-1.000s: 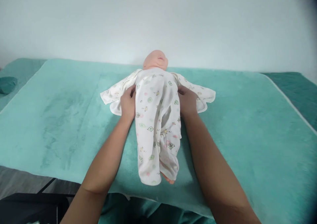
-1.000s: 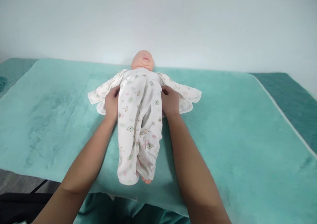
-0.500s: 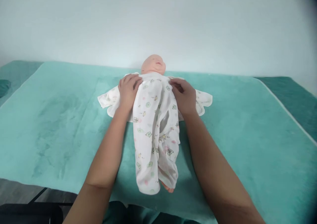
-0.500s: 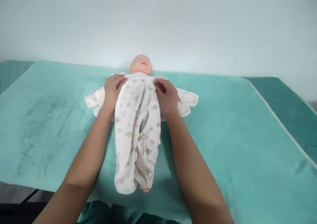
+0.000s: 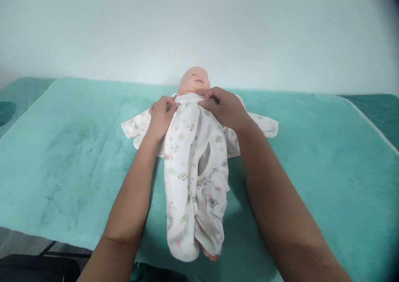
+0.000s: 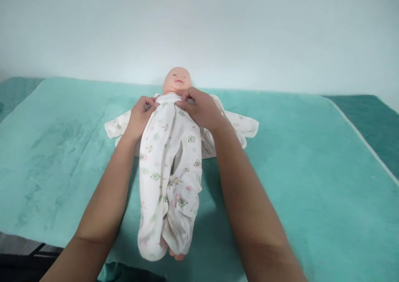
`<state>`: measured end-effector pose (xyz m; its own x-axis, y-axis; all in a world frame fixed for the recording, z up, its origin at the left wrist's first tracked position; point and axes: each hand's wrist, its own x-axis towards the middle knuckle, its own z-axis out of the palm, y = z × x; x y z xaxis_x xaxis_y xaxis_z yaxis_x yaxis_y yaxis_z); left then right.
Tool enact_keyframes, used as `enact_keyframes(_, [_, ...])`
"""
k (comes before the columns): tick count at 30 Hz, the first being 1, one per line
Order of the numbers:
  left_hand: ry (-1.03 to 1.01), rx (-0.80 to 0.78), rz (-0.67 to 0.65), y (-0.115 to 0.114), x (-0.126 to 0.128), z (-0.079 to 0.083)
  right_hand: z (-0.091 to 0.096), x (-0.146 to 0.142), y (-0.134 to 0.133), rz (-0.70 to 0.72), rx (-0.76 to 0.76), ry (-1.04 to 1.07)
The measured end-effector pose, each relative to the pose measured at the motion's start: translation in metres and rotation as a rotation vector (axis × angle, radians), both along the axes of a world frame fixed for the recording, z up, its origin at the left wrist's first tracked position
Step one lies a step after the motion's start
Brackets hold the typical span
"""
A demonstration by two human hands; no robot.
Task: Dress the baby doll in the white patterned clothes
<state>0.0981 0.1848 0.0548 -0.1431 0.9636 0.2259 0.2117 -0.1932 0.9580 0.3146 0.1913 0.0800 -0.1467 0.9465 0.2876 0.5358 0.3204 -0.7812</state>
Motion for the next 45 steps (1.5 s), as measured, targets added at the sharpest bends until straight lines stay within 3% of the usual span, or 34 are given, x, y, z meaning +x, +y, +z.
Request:
enact_keyframes(6, [0.089, 0.048, 0.066, 0.002, 0.002, -0.006, 0.004, -0.016, 0.023, -0.067, 0.168, -0.232])
enact_keyframes(11, [0.113, 0.048, 0.131, 0.009, 0.001, -0.015, -0.021, -0.029, 0.051, -0.064, 0.323, -0.206])
enact_keyframes(14, [0.123, 0.076, 0.147, 0.012, 0.0, -0.019, -0.029, -0.034, 0.051, -0.075, 0.343, -0.177])
enact_keyframes(21, [0.203, 0.152, 0.004, 0.01, -0.006, -0.021, -0.013, -0.031, 0.0, -0.23, 0.073, 0.036])
enact_keyframes(29, [0.131, 0.186, -0.03, -0.001, -0.012, -0.026, -0.036, -0.013, -0.069, -0.229, 0.028, 0.293])
enact_keyframes(37, [0.274, 0.297, 0.162, -0.067, -0.026, -0.059, -0.058, -0.007, -0.16, -0.142, -0.117, 0.349])
enact_keyframes(42, [0.351, 0.25, 0.172, -0.143, -0.045, -0.065, -0.075, -0.003, -0.226, -0.095, -0.048, 0.332])
enact_keyframes(45, [0.382, 0.196, 0.08, -0.197, -0.054, -0.064, -0.081, -0.002, -0.272, -0.056, 0.052, 0.235])
